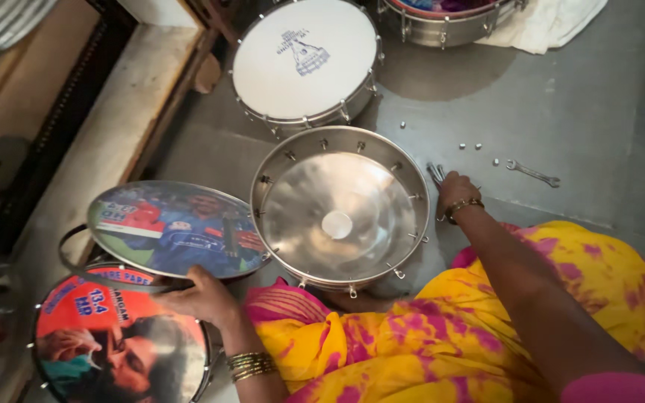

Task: The person disassembles a small drum by removing bolts with a wrench, takes off the drum head, and then begins reassembling another drum by placing the head on the shell and tightening the bolts by hand and with a wrench.

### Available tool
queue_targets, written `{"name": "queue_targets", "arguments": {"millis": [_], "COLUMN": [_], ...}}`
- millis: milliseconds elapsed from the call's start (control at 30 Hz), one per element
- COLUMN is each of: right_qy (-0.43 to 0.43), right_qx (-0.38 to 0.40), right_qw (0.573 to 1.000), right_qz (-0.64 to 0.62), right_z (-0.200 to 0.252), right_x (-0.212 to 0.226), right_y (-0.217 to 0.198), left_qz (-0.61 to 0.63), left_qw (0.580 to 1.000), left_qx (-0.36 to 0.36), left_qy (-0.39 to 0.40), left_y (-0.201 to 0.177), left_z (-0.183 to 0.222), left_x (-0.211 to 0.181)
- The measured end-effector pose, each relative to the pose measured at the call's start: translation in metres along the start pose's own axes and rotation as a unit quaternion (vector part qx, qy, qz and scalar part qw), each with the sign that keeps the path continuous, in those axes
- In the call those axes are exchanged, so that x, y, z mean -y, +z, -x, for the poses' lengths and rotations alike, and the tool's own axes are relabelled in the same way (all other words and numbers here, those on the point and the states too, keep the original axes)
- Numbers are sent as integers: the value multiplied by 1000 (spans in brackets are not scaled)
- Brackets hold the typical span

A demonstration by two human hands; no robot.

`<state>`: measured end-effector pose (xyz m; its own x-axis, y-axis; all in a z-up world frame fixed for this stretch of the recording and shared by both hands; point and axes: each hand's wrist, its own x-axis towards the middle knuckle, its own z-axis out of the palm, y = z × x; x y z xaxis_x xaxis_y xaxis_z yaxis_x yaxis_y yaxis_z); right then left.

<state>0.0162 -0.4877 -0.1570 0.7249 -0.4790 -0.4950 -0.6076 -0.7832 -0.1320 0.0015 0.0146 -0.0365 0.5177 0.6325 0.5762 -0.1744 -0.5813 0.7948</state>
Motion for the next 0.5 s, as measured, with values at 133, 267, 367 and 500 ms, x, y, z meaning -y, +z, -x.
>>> {"name": "queue_targets", "arguments": {"millis": [133, 267, 367, 500], "right_qy": [-7, -8, -9, -12], "right_qx": [-2, -25, -38, -47], "right_qw": [1000, 1000, 999, 999], "right_qz": [18, -10, 4, 17], "right_z": [15, 3, -9, -21], "right_x": [6, -2, -5, -10], "right_y": [-5, 10, 29, 37], "left_qz": [12, 11, -49, -87], "left_qw": [1000, 1000, 999, 996], "left_qx": [7, 3, 11, 15], "left_qy": [19, 15, -8, -8], "left_y": [0, 3, 1, -2], "left_z": [2, 2, 3, 8], "left_x": [9, 5, 0, 10]}}
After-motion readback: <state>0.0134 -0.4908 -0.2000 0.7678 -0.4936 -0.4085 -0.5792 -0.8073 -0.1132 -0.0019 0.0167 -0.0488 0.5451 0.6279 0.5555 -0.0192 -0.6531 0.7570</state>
